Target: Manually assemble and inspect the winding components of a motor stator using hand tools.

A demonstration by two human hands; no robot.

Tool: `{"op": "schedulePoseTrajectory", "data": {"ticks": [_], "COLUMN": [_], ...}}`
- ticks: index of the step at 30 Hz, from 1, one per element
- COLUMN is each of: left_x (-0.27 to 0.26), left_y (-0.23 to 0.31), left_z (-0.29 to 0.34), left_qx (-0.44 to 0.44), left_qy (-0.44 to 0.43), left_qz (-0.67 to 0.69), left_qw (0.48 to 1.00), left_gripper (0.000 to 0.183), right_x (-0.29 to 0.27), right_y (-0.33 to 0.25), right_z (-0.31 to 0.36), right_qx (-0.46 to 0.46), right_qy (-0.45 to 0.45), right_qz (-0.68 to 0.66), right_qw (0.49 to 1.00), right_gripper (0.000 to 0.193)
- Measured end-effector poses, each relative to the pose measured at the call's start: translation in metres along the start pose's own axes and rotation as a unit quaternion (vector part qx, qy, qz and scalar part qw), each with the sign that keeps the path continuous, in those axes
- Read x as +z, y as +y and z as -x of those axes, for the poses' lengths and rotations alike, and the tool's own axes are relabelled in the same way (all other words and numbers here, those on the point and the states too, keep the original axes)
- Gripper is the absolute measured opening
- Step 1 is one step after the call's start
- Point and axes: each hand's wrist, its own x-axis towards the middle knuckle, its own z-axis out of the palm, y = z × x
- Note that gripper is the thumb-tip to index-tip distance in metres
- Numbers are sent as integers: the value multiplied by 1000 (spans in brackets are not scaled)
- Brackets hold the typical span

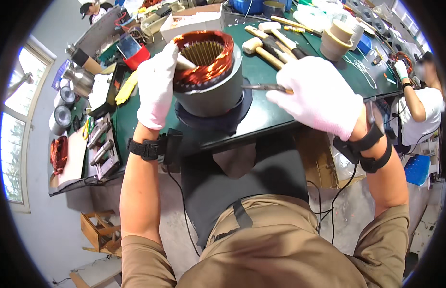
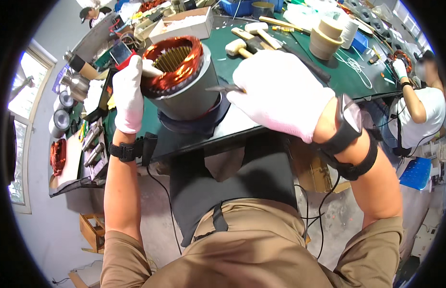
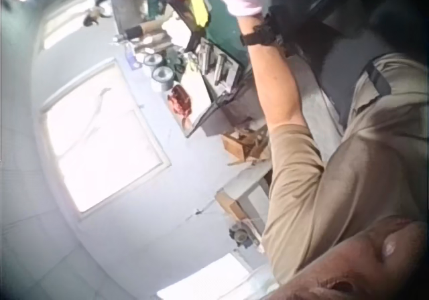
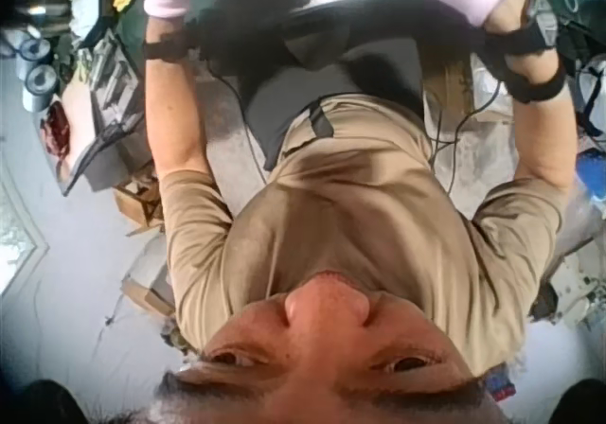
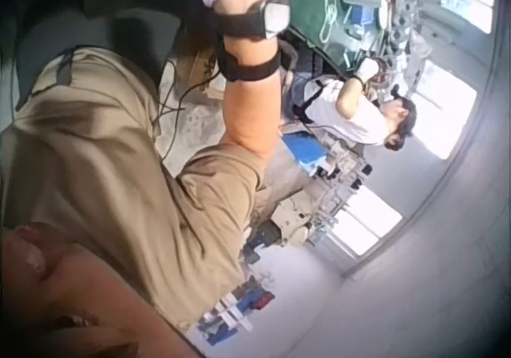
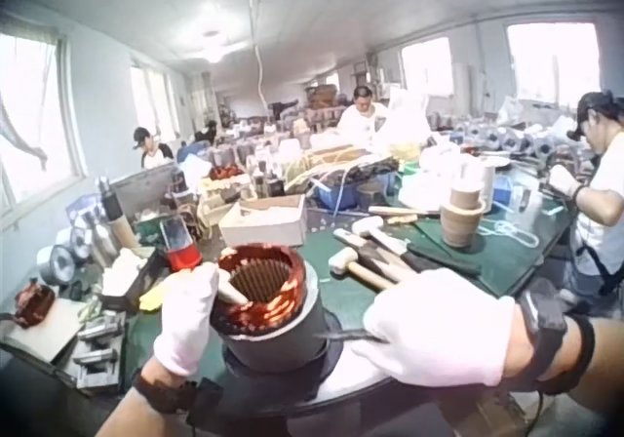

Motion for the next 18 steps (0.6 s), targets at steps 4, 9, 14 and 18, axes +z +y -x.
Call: {"op": "schedulePoseTrajectory", "data": {"ticks": [4, 9, 14, 18], "left_x": [-6, 30, 17, 10], "left_y": [10, 52, 17, 38], "left_z": [-11, 11, 17, 5], "left_qx": [-77, 125, 64, 46], "left_qy": [-57, -74, 13, -50], "left_qz": [-45, -281, -138, -169], "left_qw": [994, 949, 988, 983], "left_gripper": [44, 16, 12, 14], "right_x": [7, 17, 28, 39], "right_y": [16, 30, 26, 26], "right_z": [23, 37, 23, 13], "right_qx": [30, 44, 15, 26], "right_qy": [24, 13, 112, 122], "right_qz": [-37, -42, -66, -78], "right_qw": [999, 998, 991, 989], "right_gripper": [34, 36, 32, 33]}}
